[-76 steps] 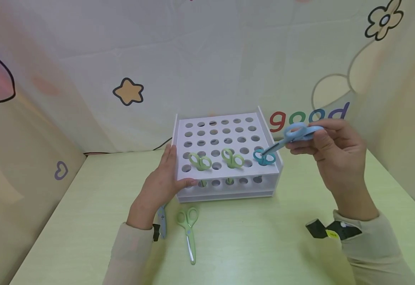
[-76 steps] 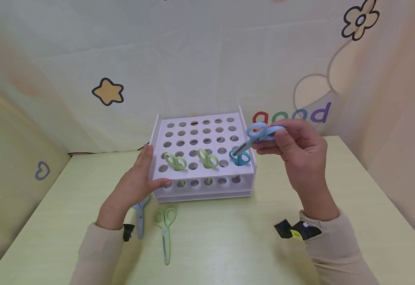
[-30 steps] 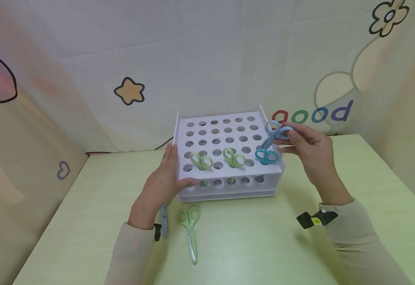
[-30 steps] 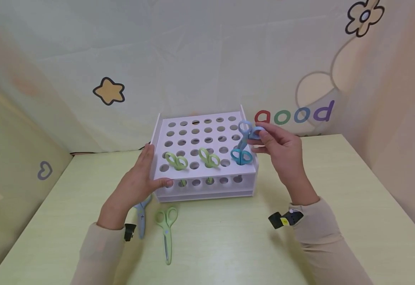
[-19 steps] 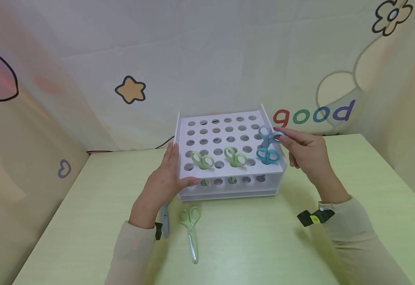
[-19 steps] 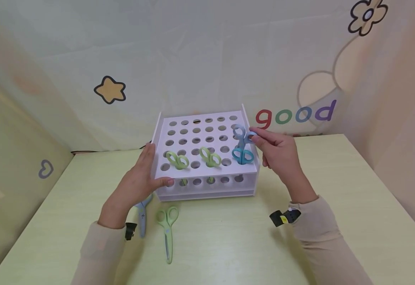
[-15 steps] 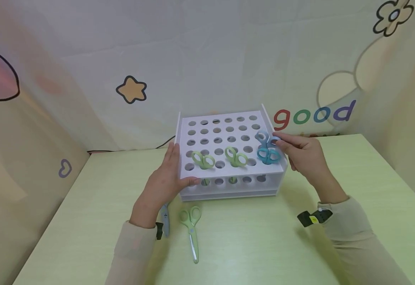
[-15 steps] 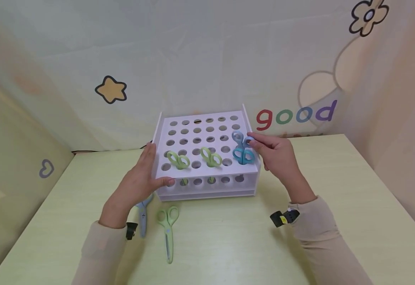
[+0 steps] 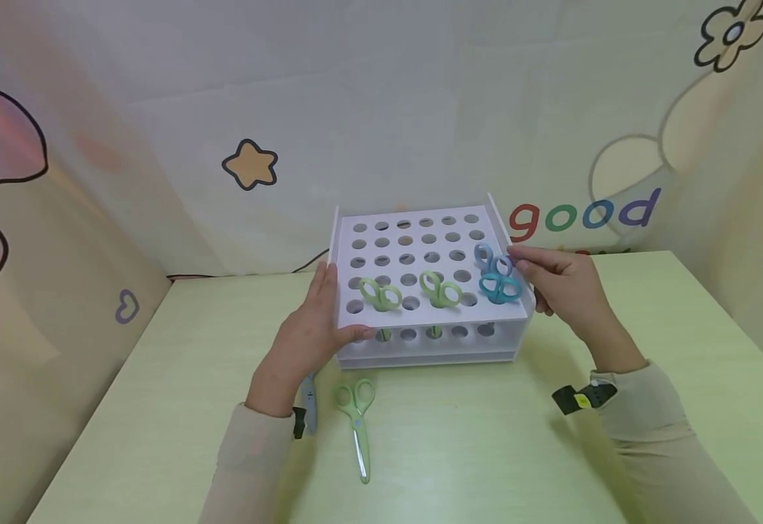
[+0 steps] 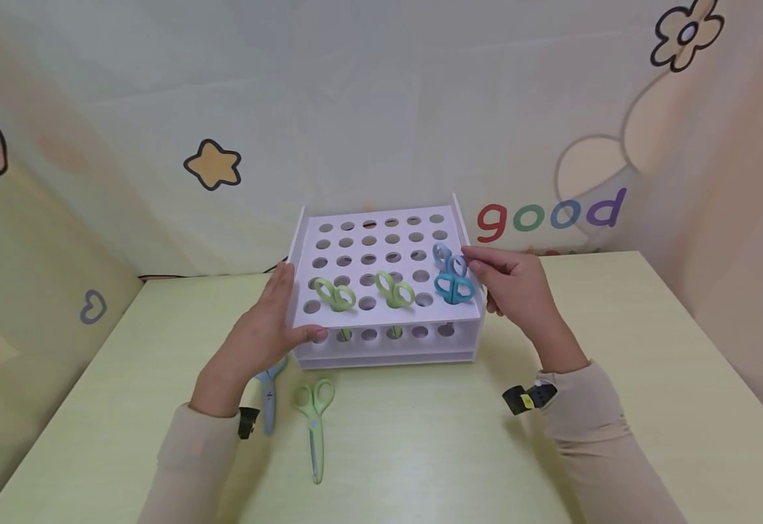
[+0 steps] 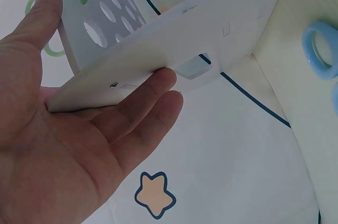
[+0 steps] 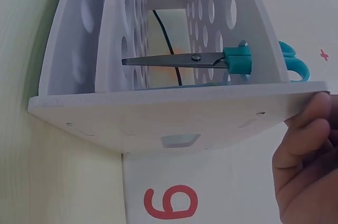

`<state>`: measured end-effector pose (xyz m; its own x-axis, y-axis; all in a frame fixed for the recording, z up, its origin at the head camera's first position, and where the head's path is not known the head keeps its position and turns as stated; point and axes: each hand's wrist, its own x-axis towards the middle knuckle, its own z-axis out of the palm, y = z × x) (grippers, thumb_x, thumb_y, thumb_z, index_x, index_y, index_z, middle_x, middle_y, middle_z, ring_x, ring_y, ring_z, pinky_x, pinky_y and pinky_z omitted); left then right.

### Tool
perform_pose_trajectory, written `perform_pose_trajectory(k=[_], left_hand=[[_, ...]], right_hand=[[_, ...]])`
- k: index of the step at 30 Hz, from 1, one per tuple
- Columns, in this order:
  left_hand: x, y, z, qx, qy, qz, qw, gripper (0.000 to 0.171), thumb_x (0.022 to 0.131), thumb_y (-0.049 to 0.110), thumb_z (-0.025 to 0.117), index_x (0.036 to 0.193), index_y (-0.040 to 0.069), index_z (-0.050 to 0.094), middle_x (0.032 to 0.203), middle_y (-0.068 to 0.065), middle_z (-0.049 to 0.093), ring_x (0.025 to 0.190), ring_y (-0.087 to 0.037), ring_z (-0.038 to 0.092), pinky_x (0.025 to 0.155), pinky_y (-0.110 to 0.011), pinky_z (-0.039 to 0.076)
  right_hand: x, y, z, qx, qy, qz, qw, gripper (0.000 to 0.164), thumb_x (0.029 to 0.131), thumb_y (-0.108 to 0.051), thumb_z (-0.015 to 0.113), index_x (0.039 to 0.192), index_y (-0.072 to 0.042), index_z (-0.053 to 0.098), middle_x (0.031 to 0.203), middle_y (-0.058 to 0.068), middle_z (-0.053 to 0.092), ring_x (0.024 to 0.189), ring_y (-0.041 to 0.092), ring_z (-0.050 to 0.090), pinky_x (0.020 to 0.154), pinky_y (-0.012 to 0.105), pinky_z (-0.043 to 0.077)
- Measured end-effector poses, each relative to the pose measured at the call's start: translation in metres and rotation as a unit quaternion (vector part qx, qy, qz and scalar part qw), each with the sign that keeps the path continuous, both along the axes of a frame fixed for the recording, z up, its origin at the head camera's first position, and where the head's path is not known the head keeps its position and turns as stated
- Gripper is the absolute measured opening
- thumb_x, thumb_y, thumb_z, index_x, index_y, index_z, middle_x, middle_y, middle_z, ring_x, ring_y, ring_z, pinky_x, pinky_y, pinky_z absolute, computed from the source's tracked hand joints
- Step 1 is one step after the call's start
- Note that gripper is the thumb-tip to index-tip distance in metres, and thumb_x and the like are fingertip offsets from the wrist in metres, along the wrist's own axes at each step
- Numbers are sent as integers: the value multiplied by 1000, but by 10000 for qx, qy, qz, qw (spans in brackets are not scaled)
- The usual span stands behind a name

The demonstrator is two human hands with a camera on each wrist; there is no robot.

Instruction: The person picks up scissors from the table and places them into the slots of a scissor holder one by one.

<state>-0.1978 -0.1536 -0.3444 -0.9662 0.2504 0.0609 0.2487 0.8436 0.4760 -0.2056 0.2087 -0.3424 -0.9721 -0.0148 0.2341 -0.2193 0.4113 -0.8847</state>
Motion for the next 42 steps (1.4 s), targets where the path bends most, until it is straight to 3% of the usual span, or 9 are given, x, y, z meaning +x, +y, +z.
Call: perform_pose_trajectory(k=[5, 10, 13, 17, 20, 25, 42], left_hand=[[0, 1, 0, -50, 36, 6, 10000, 119, 84, 49, 80, 162, 6, 1, 169, -11, -4, 104, -30, 59, 72, -35, 48], [1, 1, 0, -45, 19, -7, 10000, 120, 84, 50, 79, 162, 6, 1, 169, -11, -5, 102, -29, 59, 72, -35, 48], [1, 0, 0, -34, 7, 7, 10000, 120, 84, 50, 79, 162, 6, 0, 169, -10, -5, 102, -30, 58, 72, -35, 48], [0, 0, 0, 14, -15, 10, 10000, 120, 84, 49, 80, 162, 6, 0, 169, -10, -4, 104, -30, 58, 72, -36, 48], [1, 0, 1, 47, -25, 1, 10000, 120, 84, 48, 80, 162, 6, 0, 169, -10, -4, 107, -31, 57, 73, -36, 48], [1, 0, 0, 107, -36, -48, 9999, 120, 84, 46, 81, 162, 5, -1, 169, -10, -5, 106, -31, 57, 75, -37, 48], [2, 0, 1, 202, -19, -70, 9998, 121, 84, 44, 82, 162, 6, -2, 169, -10, -5, 98, -29, 59, 72, -36, 47]], right_hand=[[2, 4, 4, 149, 199, -24, 9997, 36, 103, -24, 61, 135, -7, 66, 96, 5, 66, 55, 19, 53, 51, 26, 47], [7, 11, 11, 820, 27, 120, 9966, 48, 105, -31, 57, 148, -11, 54, 124, 15, 65, 77, 25, 66, 68, 32, 55], [7, 13, 12, 1359, -256, 672, 9881, 66, 103, -34, 60, 160, -15, 33, 148, 21, 48, 111, 36, 62, 85, 48, 54], [7, 13, 8, 1513, -653, 1477, 9752, 102, 94, -29, 75, 164, -22, 1, 165, 18, 15, 139, 46, 36, 97, 58, 45], [7, 10, 1, 1549, -721, 1619, 9719, 120, 86, -31, 83, 163, -24, -10, 167, 13, 3, 144, 42, 27, 104, 58, 39], [5, 4, -7, 1988, -578, 1358, 9689, 132, 78, -44, 87, 162, -20, -11, 168, 9, 1, 146, 37, 20, 113, 61, 23], [4, -5, -1, 2380, -788, 1021, 9627, 144, 67, -65, 85, 161, -19, -14, 165, 17, 17, 135, 37, 36, 110, 59, 29]])
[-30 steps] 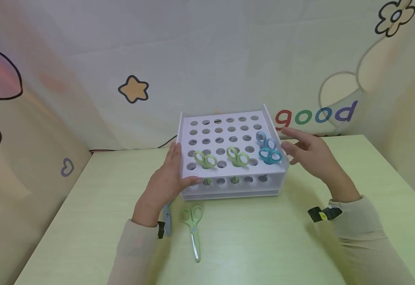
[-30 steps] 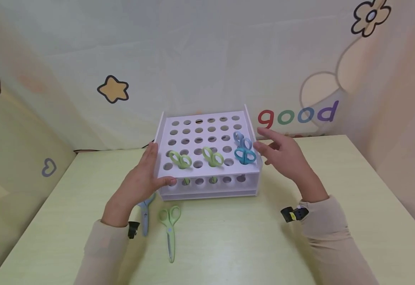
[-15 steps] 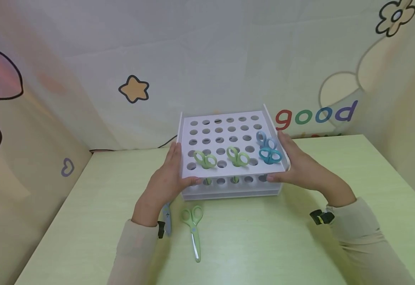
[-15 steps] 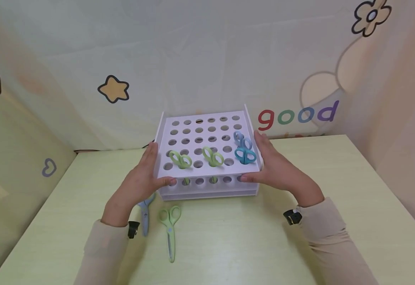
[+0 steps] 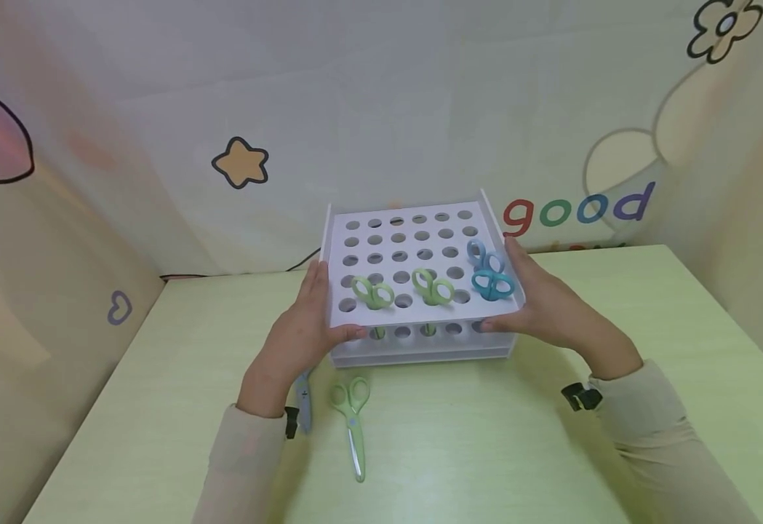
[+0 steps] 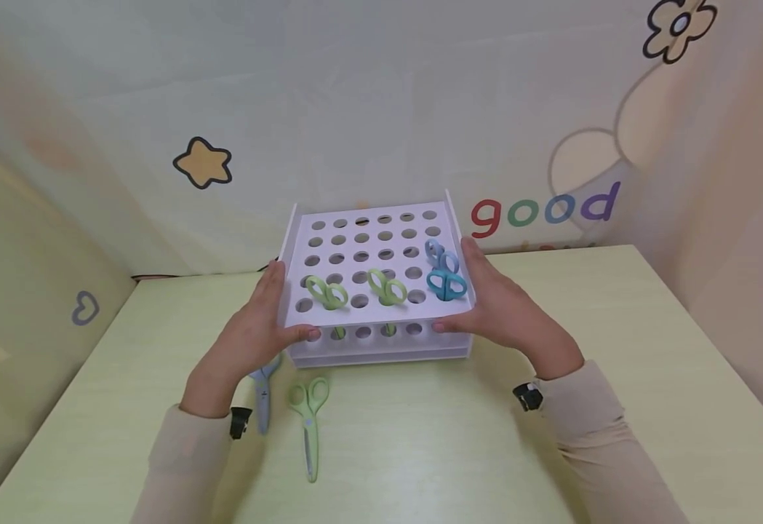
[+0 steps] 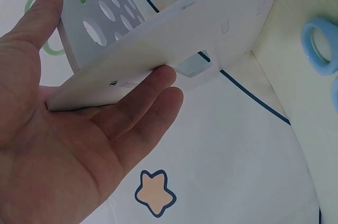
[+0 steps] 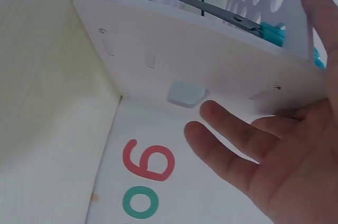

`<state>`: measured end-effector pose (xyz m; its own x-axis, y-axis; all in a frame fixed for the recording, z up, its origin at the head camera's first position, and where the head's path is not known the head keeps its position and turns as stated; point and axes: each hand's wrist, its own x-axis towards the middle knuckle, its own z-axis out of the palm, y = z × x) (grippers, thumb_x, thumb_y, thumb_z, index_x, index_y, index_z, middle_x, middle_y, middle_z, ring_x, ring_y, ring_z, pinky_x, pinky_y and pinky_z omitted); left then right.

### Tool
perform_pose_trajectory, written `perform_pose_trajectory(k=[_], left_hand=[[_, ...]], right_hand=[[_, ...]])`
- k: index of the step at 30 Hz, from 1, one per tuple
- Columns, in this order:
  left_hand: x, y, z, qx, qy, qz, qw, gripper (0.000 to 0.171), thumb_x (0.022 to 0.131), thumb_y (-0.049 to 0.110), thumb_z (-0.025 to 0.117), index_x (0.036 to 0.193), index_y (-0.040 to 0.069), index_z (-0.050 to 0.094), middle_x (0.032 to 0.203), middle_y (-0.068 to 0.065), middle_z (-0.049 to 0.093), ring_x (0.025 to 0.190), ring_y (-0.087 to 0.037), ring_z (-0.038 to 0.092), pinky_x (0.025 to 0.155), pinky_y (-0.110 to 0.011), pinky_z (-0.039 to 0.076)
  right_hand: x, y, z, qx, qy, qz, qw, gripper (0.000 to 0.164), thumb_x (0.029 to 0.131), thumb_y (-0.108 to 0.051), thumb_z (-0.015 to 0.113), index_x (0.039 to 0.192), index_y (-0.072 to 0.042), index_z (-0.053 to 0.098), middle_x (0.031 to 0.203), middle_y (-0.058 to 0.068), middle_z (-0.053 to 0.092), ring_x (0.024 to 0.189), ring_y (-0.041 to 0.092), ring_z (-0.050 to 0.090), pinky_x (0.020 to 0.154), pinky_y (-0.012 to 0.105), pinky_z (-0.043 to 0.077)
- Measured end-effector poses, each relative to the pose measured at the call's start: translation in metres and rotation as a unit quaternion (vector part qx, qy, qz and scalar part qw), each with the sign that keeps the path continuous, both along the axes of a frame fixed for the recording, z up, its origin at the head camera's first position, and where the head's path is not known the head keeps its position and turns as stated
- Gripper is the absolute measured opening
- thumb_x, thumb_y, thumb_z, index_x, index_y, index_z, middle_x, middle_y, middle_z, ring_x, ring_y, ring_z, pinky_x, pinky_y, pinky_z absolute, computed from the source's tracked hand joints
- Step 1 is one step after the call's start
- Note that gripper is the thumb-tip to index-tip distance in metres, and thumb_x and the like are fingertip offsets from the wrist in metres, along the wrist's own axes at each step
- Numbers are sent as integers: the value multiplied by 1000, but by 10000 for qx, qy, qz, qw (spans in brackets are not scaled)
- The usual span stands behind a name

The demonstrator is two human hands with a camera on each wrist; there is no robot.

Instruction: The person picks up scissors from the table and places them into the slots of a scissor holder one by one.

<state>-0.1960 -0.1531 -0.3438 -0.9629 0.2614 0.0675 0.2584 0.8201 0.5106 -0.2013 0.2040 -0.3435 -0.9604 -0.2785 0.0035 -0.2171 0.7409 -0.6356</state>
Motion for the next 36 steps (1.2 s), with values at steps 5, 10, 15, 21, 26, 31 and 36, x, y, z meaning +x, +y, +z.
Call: perform_pose_trajectory(k=[5, 10, 15, 21, 26, 31, 36], left_hand=[[-1, 2, -1, 17, -3, -16, 10000, 121, 84, 44, 82, 162, 7, -2, 169, -9, -6, 96, -29, 59, 70, -36, 47], [-2, 6, -1, 26, -25, -23, 10000, 120, 84, 44, 82, 162, 7, -2, 169, -8, -7, 101, -30, 58, 74, -38, 47], [-3, 10, 0, -8, -25, -57, 10000, 120, 85, 43, 82, 162, 6, -2, 169, -9, -7, 109, -32, 58, 78, -40, 48], [-5, 10, -2, 107, -42, -106, 9999, 120, 85, 43, 82, 162, 7, -2, 169, -8, -7, 109, -32, 56, 82, -43, 48], [-6, 2, -4, 420, -182, -278, 9986, 116, 88, 44, 78, 162, 8, -4, 169, -7, -7, 140, -35, 37, 108, -50, 36], [-4, -13, -5, 929, -305, -436, 9943, 108, 92, 43, 74, 163, 13, 0, 169, -5, 3, 148, -30, 24, 114, -52, 27], [2, -37, -11, 1831, -573, -590, 9796, 93, 95, 38, 72, 164, 23, 12, 164, -2, 24, 130, -29, 52, 99, -47, 47]], right_hand=[[3, 0, 8, 445, -2, -50, 9990, 144, 67, -69, 83, 162, -14, -11, 162, 20, 23, 130, 37, 40, 108, 60, 33], [5, 1, 15, 680, -24, -42, 9977, 142, 70, -64, 84, 161, -9, -10, 161, 22, 24, 127, 37, 41, 108, 59, 32], [3, 3, 17, 725, -55, -39, 9973, 142, 73, -57, 86, 160, -10, -16, 164, 22, 16, 136, 39, 35, 111, 59, 27], [2, 4, 13, 744, -52, -112, 9971, 142, 72, -58, 87, 160, -8, -14, 163, 24, 18, 133, 38, 38, 111, 59, 28], [2, 1, 9, 807, 17, -102, 9967, 140, 73, -57, 86, 161, -6, -9, 163, 24, 19, 132, 38, 40, 110, 58, 30], [2, -5, 10, 834, 52, -77, 9965, 137, 74, -56, 86, 161, -6, -8, 163, 23, 20, 132, 38, 40, 109, 57, 32], [1, -9, 12, 889, 96, -31, 9960, 137, 74, -58, 85, 161, -6, -8, 162, 23, 23, 128, 36, 43, 107, 56, 35]])
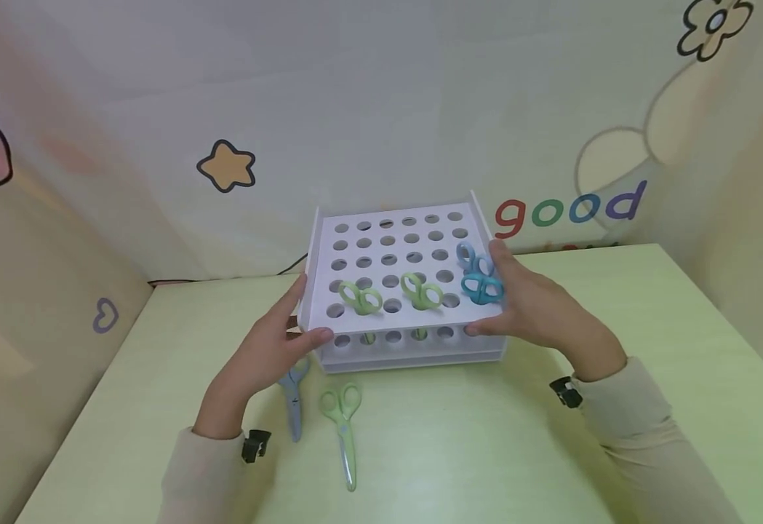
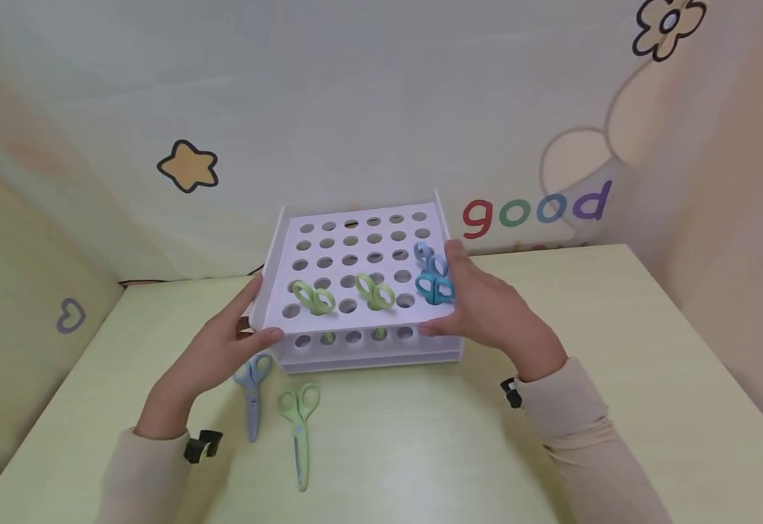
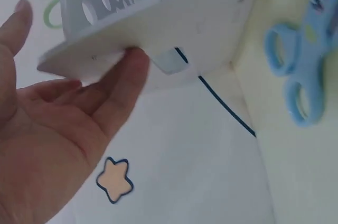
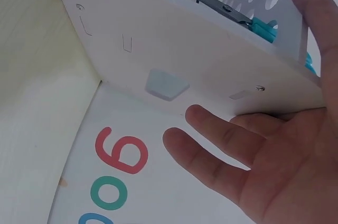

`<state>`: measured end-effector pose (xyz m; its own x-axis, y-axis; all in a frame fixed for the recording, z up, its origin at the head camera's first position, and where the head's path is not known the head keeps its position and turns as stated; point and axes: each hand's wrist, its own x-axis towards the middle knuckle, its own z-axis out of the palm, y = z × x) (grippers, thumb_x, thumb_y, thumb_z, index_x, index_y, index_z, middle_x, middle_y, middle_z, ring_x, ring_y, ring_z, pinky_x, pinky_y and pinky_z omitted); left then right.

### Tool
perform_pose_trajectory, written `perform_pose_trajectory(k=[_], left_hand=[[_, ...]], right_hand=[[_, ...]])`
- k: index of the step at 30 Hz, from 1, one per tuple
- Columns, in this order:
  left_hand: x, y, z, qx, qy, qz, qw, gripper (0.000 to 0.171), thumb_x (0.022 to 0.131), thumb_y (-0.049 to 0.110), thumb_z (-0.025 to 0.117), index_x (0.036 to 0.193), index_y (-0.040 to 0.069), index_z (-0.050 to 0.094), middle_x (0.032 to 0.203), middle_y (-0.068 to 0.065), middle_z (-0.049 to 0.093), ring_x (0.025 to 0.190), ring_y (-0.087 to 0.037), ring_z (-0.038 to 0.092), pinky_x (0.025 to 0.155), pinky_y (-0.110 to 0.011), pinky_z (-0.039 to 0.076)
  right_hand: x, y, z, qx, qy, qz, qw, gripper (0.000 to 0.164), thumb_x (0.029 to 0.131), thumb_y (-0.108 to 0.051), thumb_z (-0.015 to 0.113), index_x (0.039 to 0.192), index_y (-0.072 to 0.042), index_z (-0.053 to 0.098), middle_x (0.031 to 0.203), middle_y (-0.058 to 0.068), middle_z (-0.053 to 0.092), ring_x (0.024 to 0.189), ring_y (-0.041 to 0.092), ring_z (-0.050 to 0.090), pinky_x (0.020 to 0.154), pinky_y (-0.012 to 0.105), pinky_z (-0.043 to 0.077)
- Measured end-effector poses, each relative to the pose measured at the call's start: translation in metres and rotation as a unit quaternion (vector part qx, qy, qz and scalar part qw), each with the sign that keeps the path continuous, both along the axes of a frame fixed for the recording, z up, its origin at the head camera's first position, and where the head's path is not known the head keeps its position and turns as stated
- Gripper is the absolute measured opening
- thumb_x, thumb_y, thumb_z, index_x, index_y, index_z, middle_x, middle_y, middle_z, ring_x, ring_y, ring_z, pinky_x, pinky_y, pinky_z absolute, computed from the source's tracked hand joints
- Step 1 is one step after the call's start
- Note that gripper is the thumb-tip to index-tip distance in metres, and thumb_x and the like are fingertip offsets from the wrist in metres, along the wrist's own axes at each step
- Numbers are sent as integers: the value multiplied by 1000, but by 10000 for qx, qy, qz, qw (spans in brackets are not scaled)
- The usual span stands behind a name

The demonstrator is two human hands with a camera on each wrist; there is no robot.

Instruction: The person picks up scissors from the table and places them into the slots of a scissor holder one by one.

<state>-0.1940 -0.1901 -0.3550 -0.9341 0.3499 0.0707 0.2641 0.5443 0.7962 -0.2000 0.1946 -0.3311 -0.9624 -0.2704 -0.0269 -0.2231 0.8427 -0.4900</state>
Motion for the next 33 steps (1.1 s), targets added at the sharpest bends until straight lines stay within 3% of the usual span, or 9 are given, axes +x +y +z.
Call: perform_pose_trajectory(k=[5, 10, 15, 18, 24, 28, 33], left_hand=[[7, -24, -6, 815, 53, 89, 9966, 71, 101, 26, 65, 161, 15, 29, 157, -11, 41, 121, -32, 61, 96, -40, 49], [12, -40, -12, 1248, 245, 322, 9914, 51, 103, 18, 62, 150, 5, 47, 144, -15, 54, 110, -21, 67, 91, -27, 51], [17, -50, -20, 1202, 20, 560, 9912, 42, 101, 19, 64, 140, 3, 58, 138, -14, 60, 103, -14, 68, 90, -26, 51], [19, -57, -26, 1155, -467, 733, 9895, 42, 102, 19, 64, 139, 1, 58, 135, -19, 61, 97, -19, 67, 85, -27, 53], [15, -72, -45, 1179, -1473, 897, 9779, 48, 102, 15, 61, 145, -3, 50, 135, -24, 55, 82, -18, 54, 70, -29, 48], [10, -79, -60, 1072, -1574, 753, 9788, 51, 101, 9, 60, 149, 0, 46, 143, -24, 47, 85, -19, 53, 74, -33, 47], [9, -79, -72, 603, -1412, 494, 9869, 58, 96, 3, 64, 151, 3, 45, 151, -23, 39, 85, -22, 52, 72, -33, 46]], right_hand=[[-1, -1, -1, 44, 17, 21, 10000, 137, 75, -57, 85, 161, -5, -8, 162, 23, 23, 128, 36, 44, 107, 56, 36], [0, -2, 0, 28, -59, -6, 10000, 138, 75, -58, 84, 161, -6, -9, 163, 23, 20, 132, 38, 41, 108, 57, 33], [0, -2, -1, 18, -44, 3, 10000, 137, 75, -56, 85, 161, -6, -10, 163, 23, 20, 131, 38, 42, 108, 57, 33], [-1, -2, -1, 8, -75, -4, 10000, 137, 75, -56, 85, 161, -6, -10, 163, 24, 21, 129, 38, 43, 107, 58, 34], [0, -2, -1, -48, -98, -20, 9999, 138, 75, -56, 85, 161, -7, -10, 163, 23, 20, 130, 38, 42, 108, 58, 33], [1, -2, -1, -68, -102, -15, 9999, 138, 75, -57, 85, 161, -7, -11, 163, 23, 19, 130, 38, 42, 107, 58, 34], [1, -2, -1, -88, -111, -18, 9999, 138, 75, -56, 85, 161, -8, -12, 164, 22, 19, 130, 38, 41, 107, 58, 34]])
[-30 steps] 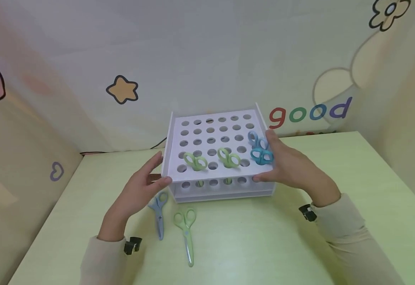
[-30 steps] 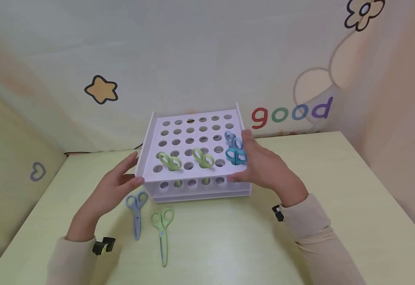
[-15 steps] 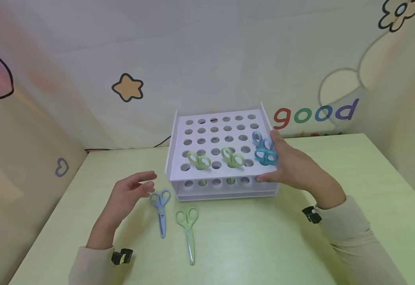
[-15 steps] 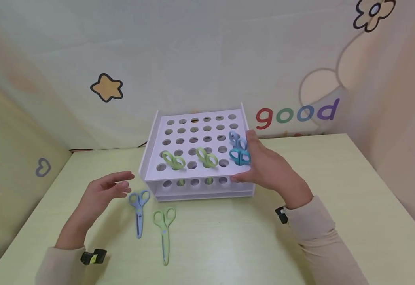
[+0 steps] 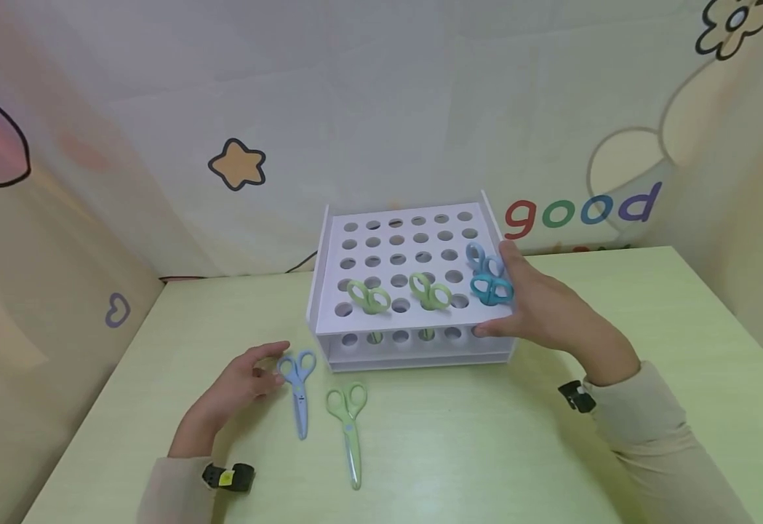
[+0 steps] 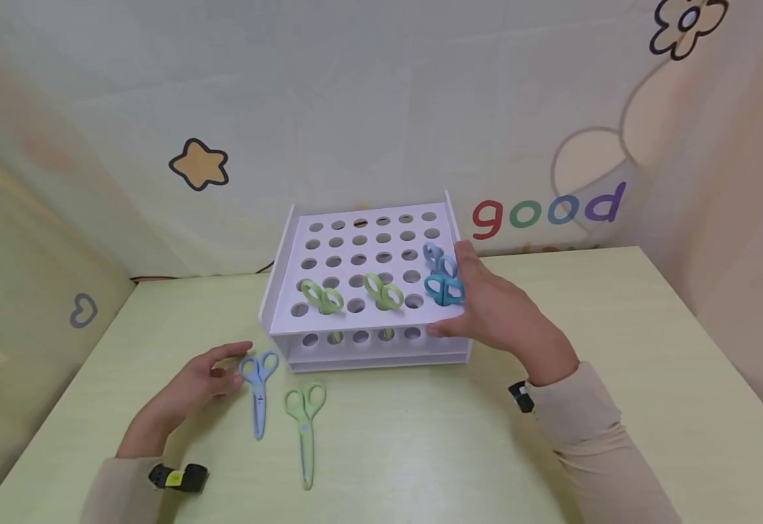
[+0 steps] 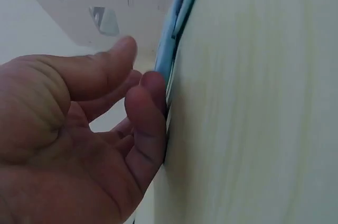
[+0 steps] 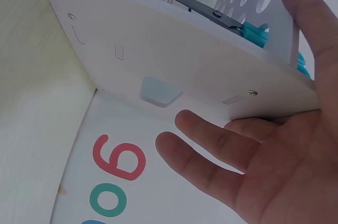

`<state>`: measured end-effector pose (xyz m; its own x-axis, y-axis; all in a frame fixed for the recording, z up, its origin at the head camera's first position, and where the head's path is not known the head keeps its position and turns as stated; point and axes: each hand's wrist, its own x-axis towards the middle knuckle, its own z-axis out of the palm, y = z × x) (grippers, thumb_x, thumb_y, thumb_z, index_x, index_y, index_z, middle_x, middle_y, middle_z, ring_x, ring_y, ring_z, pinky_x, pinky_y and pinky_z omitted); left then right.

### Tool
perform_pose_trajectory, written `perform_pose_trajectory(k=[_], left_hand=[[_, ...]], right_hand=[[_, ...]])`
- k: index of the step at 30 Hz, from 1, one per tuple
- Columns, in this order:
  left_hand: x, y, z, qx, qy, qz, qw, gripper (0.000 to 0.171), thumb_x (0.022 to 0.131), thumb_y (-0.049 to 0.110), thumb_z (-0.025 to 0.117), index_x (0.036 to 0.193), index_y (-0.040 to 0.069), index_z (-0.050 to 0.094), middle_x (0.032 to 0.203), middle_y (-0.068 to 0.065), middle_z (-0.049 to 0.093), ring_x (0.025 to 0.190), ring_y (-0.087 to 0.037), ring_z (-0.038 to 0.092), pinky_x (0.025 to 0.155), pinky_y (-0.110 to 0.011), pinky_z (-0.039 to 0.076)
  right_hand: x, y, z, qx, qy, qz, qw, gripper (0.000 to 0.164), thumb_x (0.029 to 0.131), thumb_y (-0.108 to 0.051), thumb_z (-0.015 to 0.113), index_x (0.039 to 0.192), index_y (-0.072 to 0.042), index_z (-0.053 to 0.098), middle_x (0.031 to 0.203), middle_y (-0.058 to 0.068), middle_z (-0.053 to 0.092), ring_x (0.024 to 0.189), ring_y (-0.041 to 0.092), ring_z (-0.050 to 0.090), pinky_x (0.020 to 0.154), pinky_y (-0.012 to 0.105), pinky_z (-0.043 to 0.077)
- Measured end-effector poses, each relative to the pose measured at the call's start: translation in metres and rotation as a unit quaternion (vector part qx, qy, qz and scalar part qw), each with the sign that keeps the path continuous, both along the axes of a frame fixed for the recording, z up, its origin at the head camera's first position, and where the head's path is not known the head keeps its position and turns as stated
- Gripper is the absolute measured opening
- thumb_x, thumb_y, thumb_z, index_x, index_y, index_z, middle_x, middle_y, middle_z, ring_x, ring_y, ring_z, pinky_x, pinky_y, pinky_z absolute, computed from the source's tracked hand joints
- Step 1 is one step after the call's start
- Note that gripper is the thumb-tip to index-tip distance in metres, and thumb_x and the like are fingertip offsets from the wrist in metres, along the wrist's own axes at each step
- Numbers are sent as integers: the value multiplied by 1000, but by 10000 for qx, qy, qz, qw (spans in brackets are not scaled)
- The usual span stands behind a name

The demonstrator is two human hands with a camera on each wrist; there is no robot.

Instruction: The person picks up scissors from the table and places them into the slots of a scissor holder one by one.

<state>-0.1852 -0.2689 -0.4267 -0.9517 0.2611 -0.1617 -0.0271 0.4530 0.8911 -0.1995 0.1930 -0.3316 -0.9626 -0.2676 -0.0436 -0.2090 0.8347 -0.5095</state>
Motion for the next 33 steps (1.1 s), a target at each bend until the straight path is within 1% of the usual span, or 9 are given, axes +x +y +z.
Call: perform_pose_trajectory(k=[3, 6, 8, 14, 16, 19, 25, 30, 33], left_hand=[[0, 5, -2, -413, 171, -225, 9987, 62, 93, 1, 68, 151, 5, 45, 148, -24, 38, 83, -23, 49, 71, -32, 45], [-1, 11, -2, -788, 399, -452, 9951, 63, 91, -2, 69, 150, 7, 48, 142, -24, 37, 86, -25, 50, 76, -36, 45], [-2, 15, -1, -1019, 495, -528, 9922, 62, 90, -4, 69, 149, 7, 51, 138, -23, 37, 89, -26, 51, 79, -38, 44], [-3, 24, -2, -1521, 578, -329, 9861, 58, 86, -9, 67, 141, 4, 58, 134, -23, 40, 99, -31, 51, 84, -42, 45], [-3, 25, -2, -1698, 671, -278, 9828, 55, 85, -9, 68, 139, 3, 60, 132, -23, 42, 104, -33, 52, 88, -45, 45], [-1, 27, -1, -1908, 818, -216, 9780, 50, 84, -10, 71, 132, 3, 63, 128, -23, 44, 107, -34, 52, 92, -49, 43], [0, 26, 0, -2327, 1017, -164, 9671, 40, 83, -5, 75, 121, 7, 66, 124, -22, 45, 99, -33, 56, 92, -53, 45], [2, 20, 0, -2519, 1184, -289, 9600, 37, 85, 2, 77, 119, 10, 65, 121, -20, 46, 93, -30, 55, 88, -50, 46], [4, 15, 3, -2561, 1242, -380, 9579, 34, 86, 6, 78, 117, 11, 64, 117, -18, 47, 89, -28, 54, 86, -49, 45]], right_hand=[[0, 1, 0, 24, 7, 14, 10000, 138, 75, -56, 86, 161, -8, -12, 164, 23, 18, 132, 38, 40, 108, 58, 33], [0, 2, 1, 51, 45, 29, 10000, 138, 75, -56, 86, 161, -7, -11, 164, 23, 17, 132, 38, 40, 109, 58, 32], [0, 2, 1, 46, 65, 34, 10000, 139, 74, -57, 86, 161, -7, -11, 164, 24, 18, 131, 38, 40, 108, 59, 32], [0, 4, 1, 28, 107, 60, 9999, 139, 74, -56, 86, 160, -6, -11, 164, 24, 17, 132, 39, 40, 109, 59, 31], [-1, 4, 0, 9, 103, 67, 9999, 140, 74, -56, 86, 160, -6, -11, 164, 24, 17, 133, 39, 39, 109, 59, 30], [-1, 4, 0, -28, 89, 72, 9999, 140, 74, -56, 86, 160, -7, -12, 163, 24, 17, 132, 39, 39, 109, 59, 31], [-1, 4, -1, -64, 101, 70, 9999, 140, 73, -56, 87, 161, -6, -11, 163, 24, 19, 131, 38, 40, 108, 59, 32], [-1, 2, -1, -83, 105, 90, 9999, 140, 73, -55, 87, 161, -5, -9, 162, 25, 20, 132, 38, 40, 109, 58, 31], [-1, 1, -1, -55, 102, 99, 9999, 139, 73, -56, 87, 161, -5, -9, 162, 26, 20, 132, 39, 40, 110, 58, 30]])
